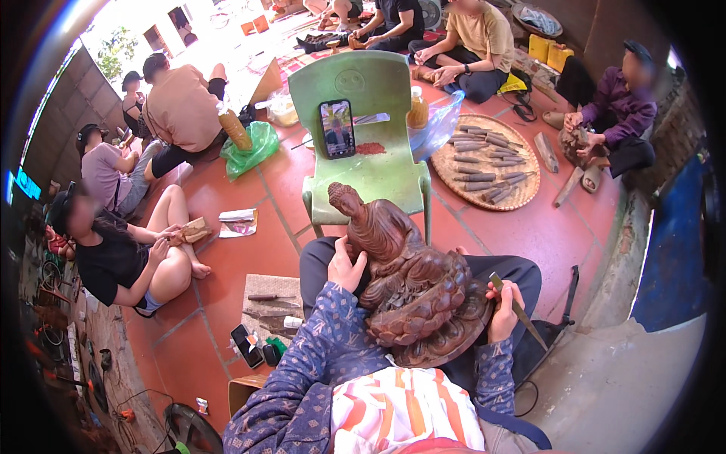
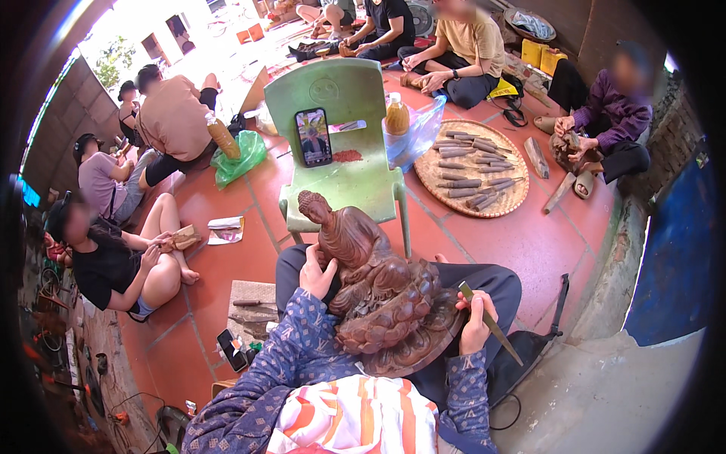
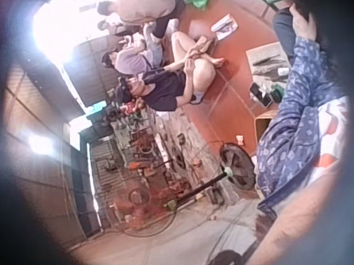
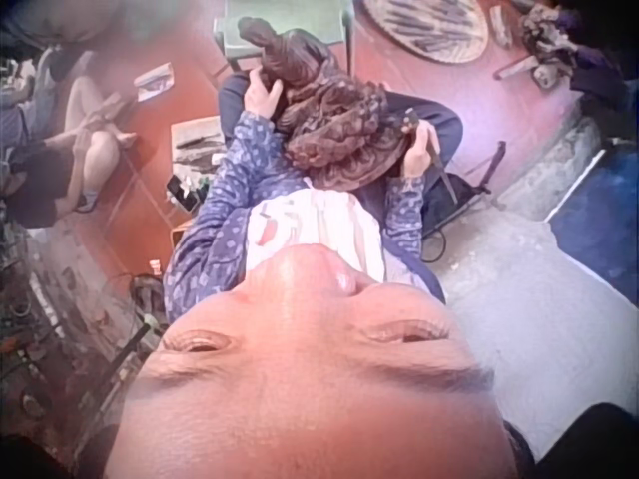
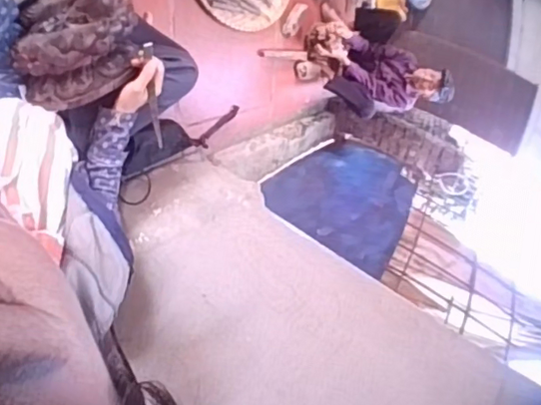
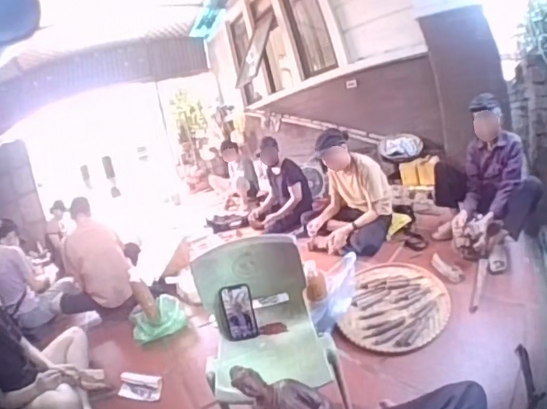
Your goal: The person is carving a wooden Buddha statue using a chisel. They are seated on the floor, holding the statue with one hand and using the chisel with the other to shape and refine the details of the statue.
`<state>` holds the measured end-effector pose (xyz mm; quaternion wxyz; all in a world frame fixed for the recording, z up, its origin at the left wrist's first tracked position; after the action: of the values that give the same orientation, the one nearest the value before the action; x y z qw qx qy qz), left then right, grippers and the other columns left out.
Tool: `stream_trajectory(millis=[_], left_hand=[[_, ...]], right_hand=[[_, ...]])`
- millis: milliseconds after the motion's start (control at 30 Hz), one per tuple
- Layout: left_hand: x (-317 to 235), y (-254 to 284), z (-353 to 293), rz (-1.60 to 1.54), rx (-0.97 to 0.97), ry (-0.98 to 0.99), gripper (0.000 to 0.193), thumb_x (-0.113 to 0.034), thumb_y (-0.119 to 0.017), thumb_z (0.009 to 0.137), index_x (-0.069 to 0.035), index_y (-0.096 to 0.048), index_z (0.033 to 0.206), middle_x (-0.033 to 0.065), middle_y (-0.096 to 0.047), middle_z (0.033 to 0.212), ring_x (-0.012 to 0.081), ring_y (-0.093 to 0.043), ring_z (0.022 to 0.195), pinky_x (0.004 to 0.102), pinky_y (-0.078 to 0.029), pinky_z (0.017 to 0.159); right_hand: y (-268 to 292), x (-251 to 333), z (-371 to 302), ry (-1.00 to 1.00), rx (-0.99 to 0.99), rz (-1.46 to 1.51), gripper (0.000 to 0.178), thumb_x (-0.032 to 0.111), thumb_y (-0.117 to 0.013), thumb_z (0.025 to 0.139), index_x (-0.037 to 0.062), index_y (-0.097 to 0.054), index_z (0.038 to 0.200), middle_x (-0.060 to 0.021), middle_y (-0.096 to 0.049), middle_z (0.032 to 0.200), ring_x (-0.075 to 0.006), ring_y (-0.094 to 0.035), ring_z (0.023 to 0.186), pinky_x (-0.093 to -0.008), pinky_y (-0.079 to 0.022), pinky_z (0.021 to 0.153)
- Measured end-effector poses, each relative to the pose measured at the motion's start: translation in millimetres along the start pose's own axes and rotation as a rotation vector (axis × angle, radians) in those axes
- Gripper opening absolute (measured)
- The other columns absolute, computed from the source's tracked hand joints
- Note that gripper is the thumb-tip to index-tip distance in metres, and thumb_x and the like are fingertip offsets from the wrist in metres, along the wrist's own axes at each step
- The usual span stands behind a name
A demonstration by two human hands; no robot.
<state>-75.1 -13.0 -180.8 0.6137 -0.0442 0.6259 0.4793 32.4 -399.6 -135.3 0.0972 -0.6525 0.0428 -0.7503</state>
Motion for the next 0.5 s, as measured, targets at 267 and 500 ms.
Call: stream_trajectory(millis=[267,500], left_hand=[[-0.8,-0.6,0.0,0.001,0.001,0.007,0.054,-0.019,-0.068,0.082,0.0,-0.043,0.125,0.0165,-0.062,0.094,0.0313,-0.064,0.085,0.0396,-0.052,0.077],[-2.2,0.5,-0.5,-0.004,-0.002,-0.001,0.054,-0.019,-0.068,0.082,0.0,-0.042,0.126,0.0167,-0.062,0.095,0.0312,-0.064,0.086,0.0397,-0.051,0.078]], right_hand=[[0.7,2.4,0.5,-0.005,-0.029,-0.033,0.029,0.019,-0.045,0.099,-0.0026,-0.061,0.089,-0.0079,-0.065,0.085,-0.0108,-0.057,0.069,-0.0248,-0.046,0.068],[-1.3,3.2,0.9,-0.006,-0.023,-0.02,0.029,0.019,-0.045,0.099,-0.0028,-0.061,0.088,-0.0075,-0.064,0.084,-0.0108,-0.056,0.069,-0.0251,-0.046,0.069]])
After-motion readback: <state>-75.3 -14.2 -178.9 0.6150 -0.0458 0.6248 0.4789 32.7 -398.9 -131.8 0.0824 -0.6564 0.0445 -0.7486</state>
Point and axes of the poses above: each hand's wrist, its own z-axis towards the middle knuckle, its own y-axis out of the back of the hand, x = y × z, the point moved 9 cm from there along z, towards the middle knuckle
